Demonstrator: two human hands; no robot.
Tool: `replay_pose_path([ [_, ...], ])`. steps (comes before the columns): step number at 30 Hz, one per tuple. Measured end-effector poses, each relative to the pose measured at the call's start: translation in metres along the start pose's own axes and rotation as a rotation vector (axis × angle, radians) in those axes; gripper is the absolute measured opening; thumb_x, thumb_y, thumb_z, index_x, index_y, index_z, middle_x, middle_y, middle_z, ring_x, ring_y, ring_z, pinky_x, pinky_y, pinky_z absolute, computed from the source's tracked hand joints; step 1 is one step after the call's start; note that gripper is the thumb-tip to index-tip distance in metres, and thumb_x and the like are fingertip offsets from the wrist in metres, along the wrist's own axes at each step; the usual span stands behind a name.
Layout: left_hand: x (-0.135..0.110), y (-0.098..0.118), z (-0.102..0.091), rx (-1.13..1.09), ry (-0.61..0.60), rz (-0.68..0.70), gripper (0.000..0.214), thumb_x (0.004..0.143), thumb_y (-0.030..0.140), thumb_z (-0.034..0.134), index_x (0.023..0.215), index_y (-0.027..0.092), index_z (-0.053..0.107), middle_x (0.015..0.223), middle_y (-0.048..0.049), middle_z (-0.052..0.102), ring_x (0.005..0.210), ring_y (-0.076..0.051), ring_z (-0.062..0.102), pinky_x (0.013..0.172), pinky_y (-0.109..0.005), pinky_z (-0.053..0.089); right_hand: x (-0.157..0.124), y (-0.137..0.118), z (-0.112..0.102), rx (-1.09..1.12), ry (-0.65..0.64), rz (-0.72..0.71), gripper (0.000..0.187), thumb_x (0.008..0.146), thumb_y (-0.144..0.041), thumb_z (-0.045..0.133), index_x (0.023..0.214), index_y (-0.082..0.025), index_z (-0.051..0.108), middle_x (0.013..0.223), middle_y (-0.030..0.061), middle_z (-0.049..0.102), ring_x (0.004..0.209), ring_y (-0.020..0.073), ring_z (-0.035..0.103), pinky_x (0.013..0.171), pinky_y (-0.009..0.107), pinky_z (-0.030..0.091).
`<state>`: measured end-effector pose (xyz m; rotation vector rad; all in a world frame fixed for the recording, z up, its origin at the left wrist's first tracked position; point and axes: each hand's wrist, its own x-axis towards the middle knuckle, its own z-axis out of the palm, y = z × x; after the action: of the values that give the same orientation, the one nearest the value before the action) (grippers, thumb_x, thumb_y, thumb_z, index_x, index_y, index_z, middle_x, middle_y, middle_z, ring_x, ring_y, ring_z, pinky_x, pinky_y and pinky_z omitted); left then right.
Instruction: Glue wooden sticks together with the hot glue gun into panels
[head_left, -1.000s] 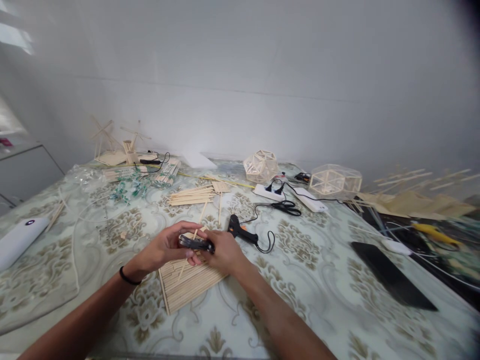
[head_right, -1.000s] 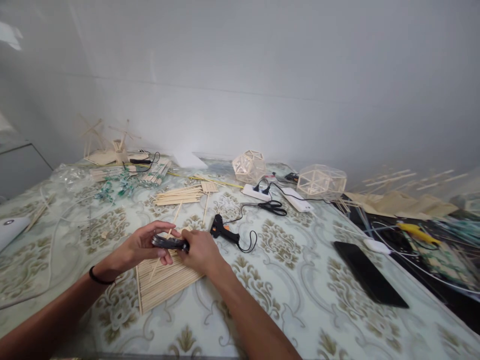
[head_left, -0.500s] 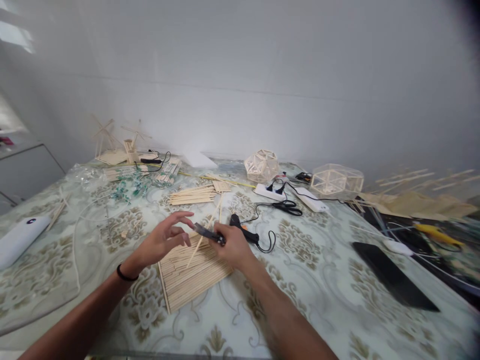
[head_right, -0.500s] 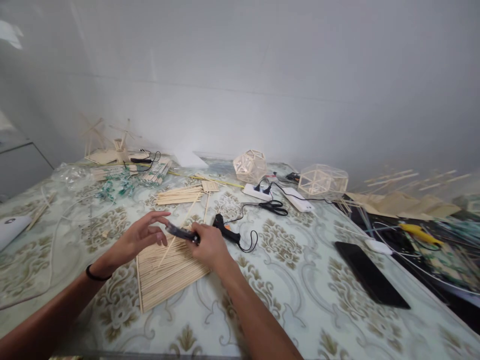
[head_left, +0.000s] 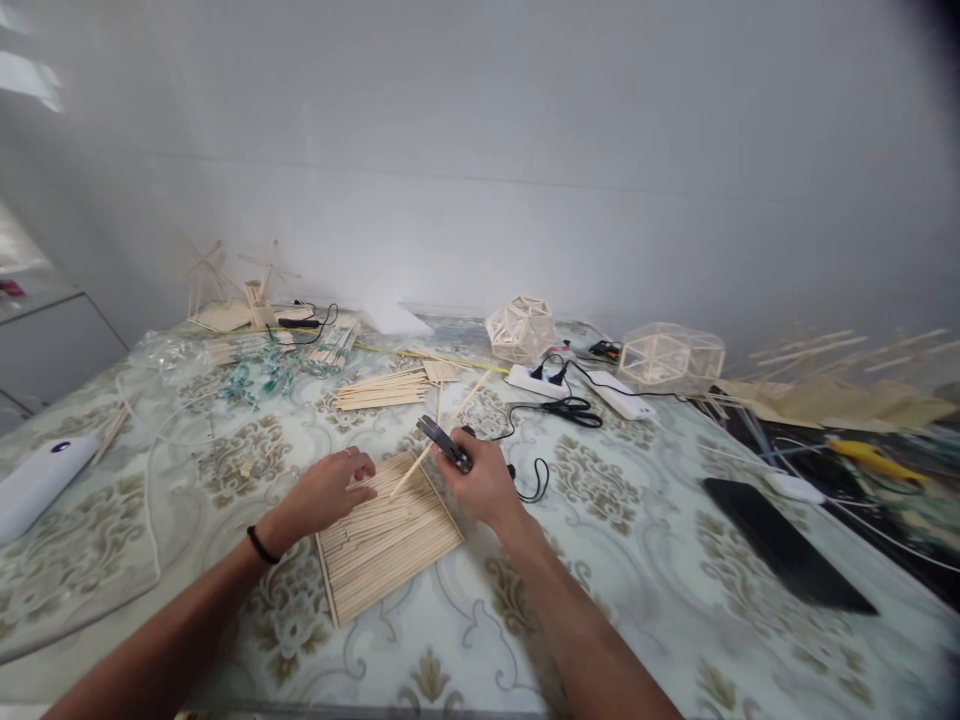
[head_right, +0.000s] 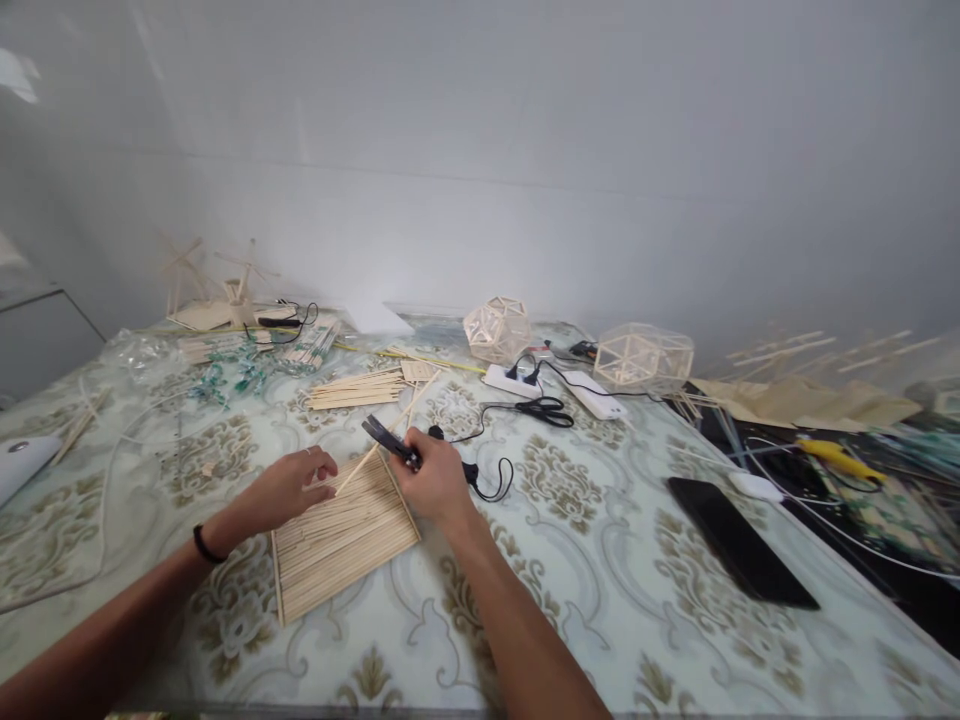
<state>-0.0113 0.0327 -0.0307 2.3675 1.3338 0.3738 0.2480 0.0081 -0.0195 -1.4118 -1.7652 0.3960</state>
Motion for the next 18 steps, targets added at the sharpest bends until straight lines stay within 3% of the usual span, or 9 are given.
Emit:
replay_pose_path([
  [5,0.000,0.003,-0.003,-0.024,-0.040,-0.022,0.009,0.087,0.023,0.063,0.092,0.020,0.070,0.081,-0.0022,0.072,0.074,-0.019,0.066,0.067,-0.028,0.044,0.001,0.003,0.001,0.016,0.006,0.020,0.027,0.084,-0.038,0.058,0.067,-0.025,0.043,0.057,-0.0054,0.047,0.054,0.0139,0.043,0.054,0.025,0.032],
  [12,-0.003,0.006,-0.005,0.002,-0.080,0.004,0.007,0.082,0.017,0.061,0.080,0.019,0.068,0.080,-0.0023,0.071,0.075,-0.020,0.065,0.068,-0.029,0.043,0.001,0.004,0.002,0.013,-0.013,0.017,0.027,0.085,-0.038,0.058,0.067,-0.025,0.043,0.057,-0.0054,0.047,0.054,0.0140,0.042,0.054,0.025,0.032],
  [15,-0.005,0.011,-0.002,0.021,-0.062,0.017,0.010,0.087,0.018,0.057,0.087,0.019,0.067,0.086,-0.0034,0.071,0.080,-0.021,0.066,0.073,-0.031,0.045,0.001,0.002,0.002,0.007,-0.011,0.015,0.027,0.085,-0.039,0.058,0.067,-0.025,0.042,0.056,-0.0052,0.047,0.054,0.0142,0.042,0.055,0.025,0.032],
  [18,-0.008,0.018,0.002,0.040,-0.040,0.035,0.016,0.094,0.032,0.059,0.101,0.019,0.066,0.098,-0.0063,0.070,0.088,-0.024,0.067,0.081,-0.035,0.048,0.001,0.001,0.001,0.005,-0.008,0.021,0.027,0.085,-0.038,0.058,0.067,-0.025,0.043,0.056,-0.0052,0.047,0.053,0.0143,0.043,0.055,0.026,0.033],
])
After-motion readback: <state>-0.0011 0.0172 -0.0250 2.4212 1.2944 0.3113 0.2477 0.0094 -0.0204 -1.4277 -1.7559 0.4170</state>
